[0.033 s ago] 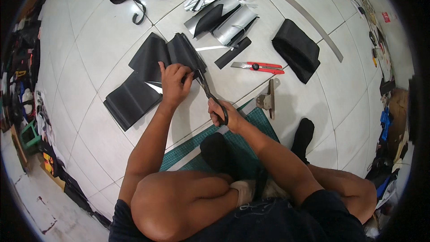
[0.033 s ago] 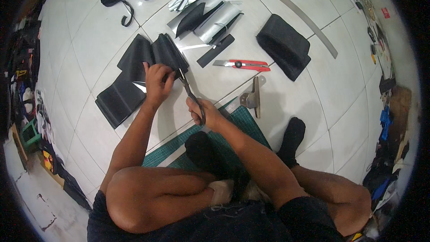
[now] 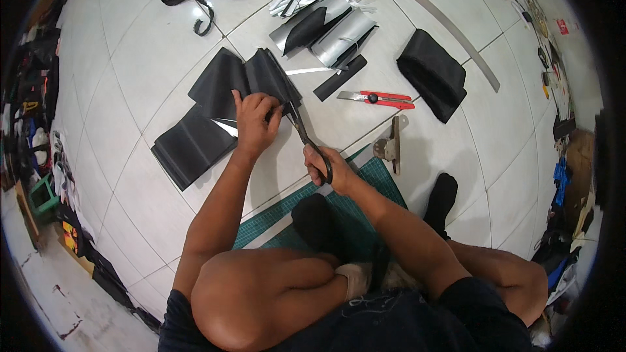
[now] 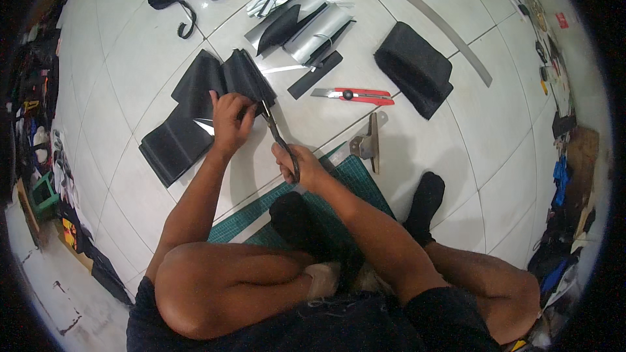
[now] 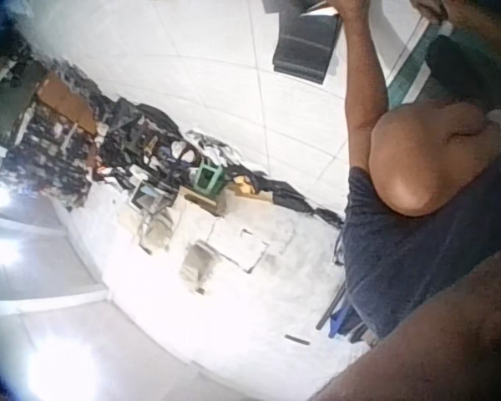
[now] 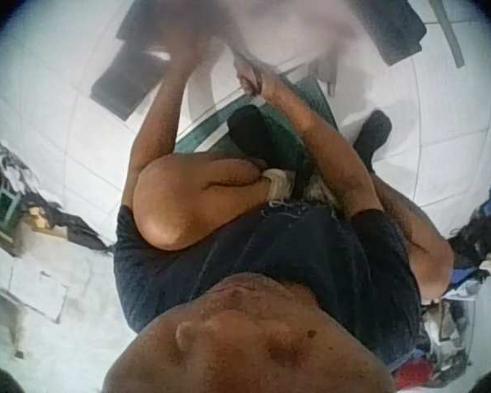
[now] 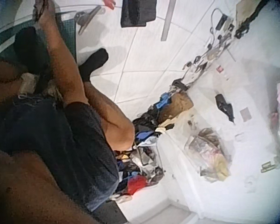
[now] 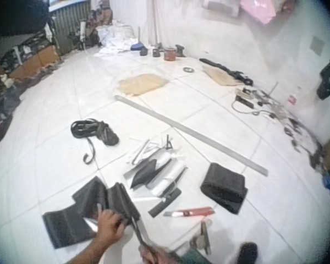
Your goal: The person uses a utility knife and a ruler to cut strips from a sheet of silver material on a cutting mat, then uses shears to cut a larger piece of black fabric into smaller sections.
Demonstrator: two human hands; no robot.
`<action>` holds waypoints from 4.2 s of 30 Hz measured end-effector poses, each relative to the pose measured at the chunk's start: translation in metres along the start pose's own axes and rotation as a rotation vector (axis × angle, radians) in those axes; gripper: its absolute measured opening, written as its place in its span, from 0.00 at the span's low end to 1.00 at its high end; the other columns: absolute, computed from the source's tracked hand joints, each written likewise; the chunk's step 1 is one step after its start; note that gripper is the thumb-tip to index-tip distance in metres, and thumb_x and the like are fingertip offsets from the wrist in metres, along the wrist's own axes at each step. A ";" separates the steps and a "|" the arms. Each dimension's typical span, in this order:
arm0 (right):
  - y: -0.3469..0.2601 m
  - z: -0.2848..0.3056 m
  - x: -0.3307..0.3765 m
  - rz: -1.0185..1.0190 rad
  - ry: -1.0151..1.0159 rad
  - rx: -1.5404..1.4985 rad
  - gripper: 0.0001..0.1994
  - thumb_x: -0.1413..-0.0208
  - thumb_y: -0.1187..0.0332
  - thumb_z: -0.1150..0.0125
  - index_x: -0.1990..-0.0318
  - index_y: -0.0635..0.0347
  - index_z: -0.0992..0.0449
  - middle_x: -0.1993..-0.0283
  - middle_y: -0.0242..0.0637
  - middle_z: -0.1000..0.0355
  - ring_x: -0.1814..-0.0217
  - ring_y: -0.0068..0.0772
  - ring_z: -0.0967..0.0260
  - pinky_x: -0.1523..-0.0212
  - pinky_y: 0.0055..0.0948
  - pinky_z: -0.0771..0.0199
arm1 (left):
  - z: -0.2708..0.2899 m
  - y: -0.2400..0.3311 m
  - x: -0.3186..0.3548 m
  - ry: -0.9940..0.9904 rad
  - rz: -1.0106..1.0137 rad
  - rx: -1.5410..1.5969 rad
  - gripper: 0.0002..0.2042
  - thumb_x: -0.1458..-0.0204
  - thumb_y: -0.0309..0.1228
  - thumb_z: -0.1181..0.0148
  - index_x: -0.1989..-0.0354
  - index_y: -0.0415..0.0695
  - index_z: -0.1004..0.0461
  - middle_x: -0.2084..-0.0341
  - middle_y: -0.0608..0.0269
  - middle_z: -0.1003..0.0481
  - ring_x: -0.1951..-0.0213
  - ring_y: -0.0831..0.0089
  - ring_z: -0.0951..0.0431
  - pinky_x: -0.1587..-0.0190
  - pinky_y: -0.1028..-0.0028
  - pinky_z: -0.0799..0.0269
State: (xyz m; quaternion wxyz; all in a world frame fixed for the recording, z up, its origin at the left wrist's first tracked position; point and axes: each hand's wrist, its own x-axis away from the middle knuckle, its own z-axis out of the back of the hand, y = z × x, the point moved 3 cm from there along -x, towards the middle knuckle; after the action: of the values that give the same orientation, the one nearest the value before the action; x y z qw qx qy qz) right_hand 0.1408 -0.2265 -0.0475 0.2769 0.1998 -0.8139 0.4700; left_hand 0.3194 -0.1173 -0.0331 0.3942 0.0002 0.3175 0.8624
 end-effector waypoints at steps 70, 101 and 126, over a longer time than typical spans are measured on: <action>-0.017 0.016 0.010 0.185 0.297 0.132 0.21 0.38 0.49 0.39 0.72 0.57 0.32 0.81 0.26 0.37 0.81 0.18 0.38 0.78 0.22 0.35 | 0.074 -0.015 -0.023 0.400 0.280 0.163 0.13 0.45 0.32 0.39 0.55 0.37 0.27 0.61 0.53 0.27 0.56 0.58 0.26 0.48 0.63 0.33; 0.023 0.016 0.021 0.037 -0.115 -0.029 0.25 0.36 0.41 0.51 0.65 0.57 0.32 0.76 0.29 0.34 0.76 0.23 0.36 0.73 0.26 0.34 | -0.004 0.029 -0.028 -0.038 -0.087 -0.063 0.09 0.54 0.26 0.33 0.64 0.43 0.24 0.67 0.57 0.28 0.62 0.56 0.26 0.59 0.60 0.30; -0.021 -0.005 0.005 0.051 0.127 0.141 0.27 0.39 0.41 0.43 0.76 0.58 0.32 0.83 0.29 0.37 0.83 0.22 0.37 0.80 0.26 0.37 | 0.003 0.016 -0.010 0.161 -0.003 0.012 0.04 0.51 0.23 0.34 0.70 0.42 0.24 0.71 0.60 0.28 0.67 0.57 0.26 0.65 0.62 0.29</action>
State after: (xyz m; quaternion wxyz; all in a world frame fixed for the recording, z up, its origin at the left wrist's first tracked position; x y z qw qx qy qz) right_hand 0.1503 -0.2328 -0.0285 0.3011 0.1680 -0.7643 0.5449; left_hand 0.3163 -0.1304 -0.0200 0.3689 -0.0672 0.3533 0.8571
